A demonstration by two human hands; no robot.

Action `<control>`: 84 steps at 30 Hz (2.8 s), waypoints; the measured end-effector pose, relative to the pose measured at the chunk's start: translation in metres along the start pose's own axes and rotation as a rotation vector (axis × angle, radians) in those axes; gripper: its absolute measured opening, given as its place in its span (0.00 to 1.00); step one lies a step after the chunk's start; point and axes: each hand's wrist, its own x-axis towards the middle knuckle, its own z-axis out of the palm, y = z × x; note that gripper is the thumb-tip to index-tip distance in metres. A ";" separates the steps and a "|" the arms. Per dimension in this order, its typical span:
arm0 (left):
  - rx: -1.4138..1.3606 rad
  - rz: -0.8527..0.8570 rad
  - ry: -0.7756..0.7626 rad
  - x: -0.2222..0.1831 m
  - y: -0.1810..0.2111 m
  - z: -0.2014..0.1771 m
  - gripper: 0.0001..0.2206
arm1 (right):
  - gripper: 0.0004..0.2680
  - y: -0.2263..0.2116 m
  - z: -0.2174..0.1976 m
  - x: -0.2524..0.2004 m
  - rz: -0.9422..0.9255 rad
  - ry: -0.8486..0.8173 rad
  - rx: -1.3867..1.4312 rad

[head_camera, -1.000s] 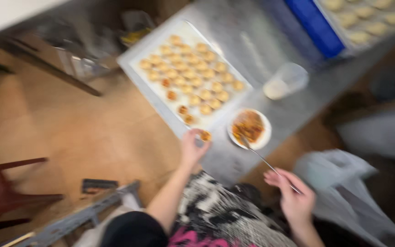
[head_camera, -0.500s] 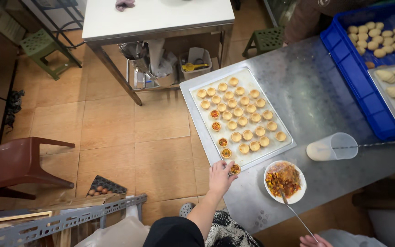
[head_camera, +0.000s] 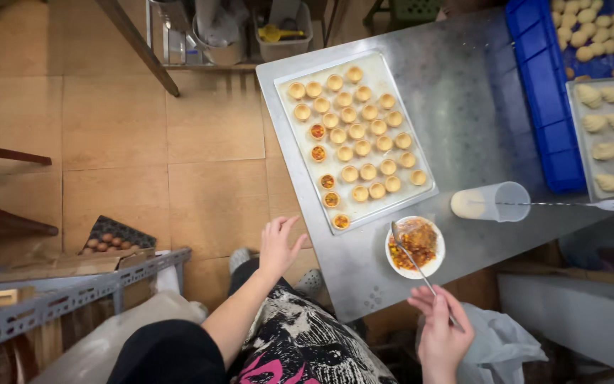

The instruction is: The person fills small pastry shells with a mixture using a spoon while holding each shell by hand.

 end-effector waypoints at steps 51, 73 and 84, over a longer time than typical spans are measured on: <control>0.030 0.554 -0.687 0.163 0.041 0.006 0.21 | 0.12 0.061 0.050 0.017 0.233 0.395 0.038; 0.183 0.328 -0.601 0.137 -0.038 -0.053 0.17 | 0.13 0.150 0.028 -0.024 -0.069 0.257 -1.105; 0.197 0.146 -0.620 0.135 -0.124 -0.111 0.16 | 0.26 0.153 0.039 -0.016 0.161 0.168 -1.155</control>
